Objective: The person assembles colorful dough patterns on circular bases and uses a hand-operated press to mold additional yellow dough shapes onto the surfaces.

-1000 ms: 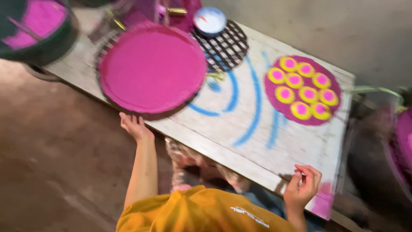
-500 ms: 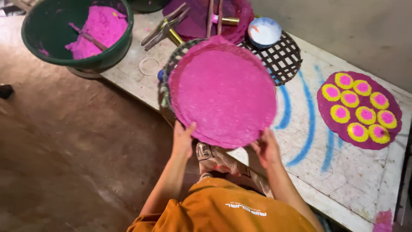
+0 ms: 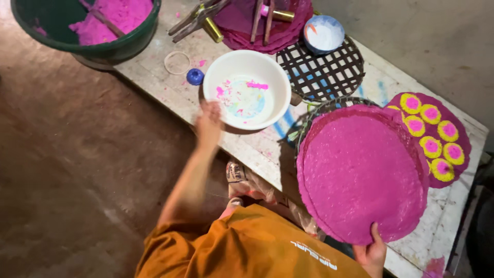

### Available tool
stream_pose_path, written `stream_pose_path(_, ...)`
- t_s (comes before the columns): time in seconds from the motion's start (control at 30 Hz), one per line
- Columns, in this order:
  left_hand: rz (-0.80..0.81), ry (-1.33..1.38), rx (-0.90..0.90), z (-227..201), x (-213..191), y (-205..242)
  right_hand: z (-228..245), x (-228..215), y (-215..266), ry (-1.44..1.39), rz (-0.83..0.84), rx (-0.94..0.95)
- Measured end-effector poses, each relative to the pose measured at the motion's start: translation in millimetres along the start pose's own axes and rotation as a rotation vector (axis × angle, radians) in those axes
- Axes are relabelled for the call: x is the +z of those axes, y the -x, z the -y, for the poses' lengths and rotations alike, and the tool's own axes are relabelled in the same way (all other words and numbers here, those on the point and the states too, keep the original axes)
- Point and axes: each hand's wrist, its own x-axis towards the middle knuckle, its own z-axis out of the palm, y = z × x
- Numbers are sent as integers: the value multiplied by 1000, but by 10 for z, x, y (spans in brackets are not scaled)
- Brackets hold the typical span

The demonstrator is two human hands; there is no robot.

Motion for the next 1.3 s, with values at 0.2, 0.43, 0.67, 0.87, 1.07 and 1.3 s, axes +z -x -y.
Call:
stream_pose_path(0.2,123,-1351,508,-494,-526,-1277,-185,523,-218,28,-9,98)
stream_pose_path(0.43,223,-1730,418,-528,-384,-1401,-937,2185,-1022,27,140,249)
stream_pose_path(0.67,241,-1545,279,-700,-654,-1297,-1450,3037,-1319,24,259,227)
stream_pose_path(0.87,-139,-1077,645,-837,-775,-1125,-1129,2947,-1248,426,72,214)
stream_pose_path(1.07,487,-103,-288,-688,189,213,-218,2730,-223,722,254,-552)
stream_pose_path(1.3,1121,-100,-896,-41,1928,1957,964,2413,678,1157,445,-951)
